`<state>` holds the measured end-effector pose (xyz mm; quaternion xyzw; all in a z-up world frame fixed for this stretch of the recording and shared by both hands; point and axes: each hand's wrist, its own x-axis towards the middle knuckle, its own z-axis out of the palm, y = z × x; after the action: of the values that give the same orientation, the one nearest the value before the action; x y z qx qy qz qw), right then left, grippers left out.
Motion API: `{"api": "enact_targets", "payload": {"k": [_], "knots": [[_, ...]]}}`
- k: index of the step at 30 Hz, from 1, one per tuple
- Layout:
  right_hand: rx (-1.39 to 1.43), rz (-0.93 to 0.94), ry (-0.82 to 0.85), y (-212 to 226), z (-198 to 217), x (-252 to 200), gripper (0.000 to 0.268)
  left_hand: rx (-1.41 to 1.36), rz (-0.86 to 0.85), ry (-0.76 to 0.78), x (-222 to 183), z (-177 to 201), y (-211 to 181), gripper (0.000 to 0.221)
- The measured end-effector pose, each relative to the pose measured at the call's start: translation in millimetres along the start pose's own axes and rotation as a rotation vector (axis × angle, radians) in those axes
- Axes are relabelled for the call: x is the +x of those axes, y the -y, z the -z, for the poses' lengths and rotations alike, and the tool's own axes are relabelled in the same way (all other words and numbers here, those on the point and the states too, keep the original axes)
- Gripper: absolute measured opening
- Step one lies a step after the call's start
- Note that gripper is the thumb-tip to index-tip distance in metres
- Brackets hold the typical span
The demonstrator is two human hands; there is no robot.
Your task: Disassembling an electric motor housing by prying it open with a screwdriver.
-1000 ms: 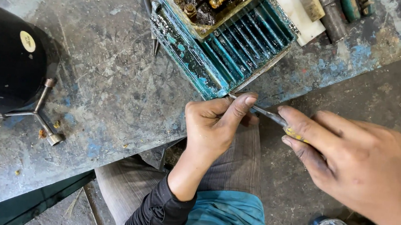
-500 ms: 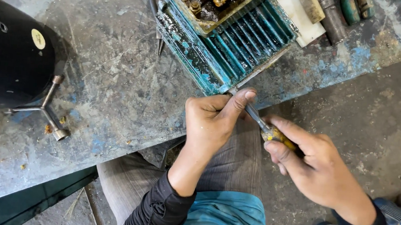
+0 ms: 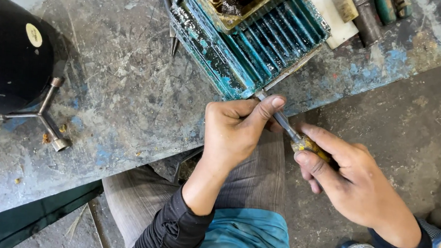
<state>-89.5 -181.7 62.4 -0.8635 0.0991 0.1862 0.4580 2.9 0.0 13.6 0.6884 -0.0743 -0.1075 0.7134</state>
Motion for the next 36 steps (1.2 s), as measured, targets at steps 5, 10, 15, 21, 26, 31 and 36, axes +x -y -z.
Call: {"api": "enact_targets", "payload": {"k": [5, 10, 15, 21, 26, 31, 36], "knots": [[0.044, 0.065, 0.005, 0.3, -9.6, -8.0, 0.044, -0.006, 0.002, 0.036, -0.2, 4.1, 1.1, 0.048], [-0.331, 0.313, -0.176, 0.0, -6.1, -1.9, 0.051, -0.219, -0.060, 0.084, -0.4, 4.3, 24.2, 0.024], [-0.258, 0.071, -0.054, 11.2, 9.8, -0.1, 0.054, -0.113, 0.006, 0.048, 0.0, 0.9, 3.7, 0.032], [-0.013, -0.198, 0.128, 27.5, 5.1, -0.5, 0.031, -0.063, 0.053, 0.015, -1.5, 0.1, -4.8, 0.039], [-0.335, 0.062, -0.056, 14.0, -0.7, -7.0, 0.049, -0.086, -0.098, 0.078, -1.9, 0.6, 12.5, 0.035], [-0.412, 0.142, -0.064, 11.8, 12.4, -2.2, 0.051, -0.103, -0.097, 0.002, -4.5, -4.7, 13.5, 0.026], [-0.598, 0.316, -0.109, 9.7, 25.4, 0.2, 0.051, -0.108, -0.109, 0.005, -6.2, -5.4, 15.8, 0.023]]}}
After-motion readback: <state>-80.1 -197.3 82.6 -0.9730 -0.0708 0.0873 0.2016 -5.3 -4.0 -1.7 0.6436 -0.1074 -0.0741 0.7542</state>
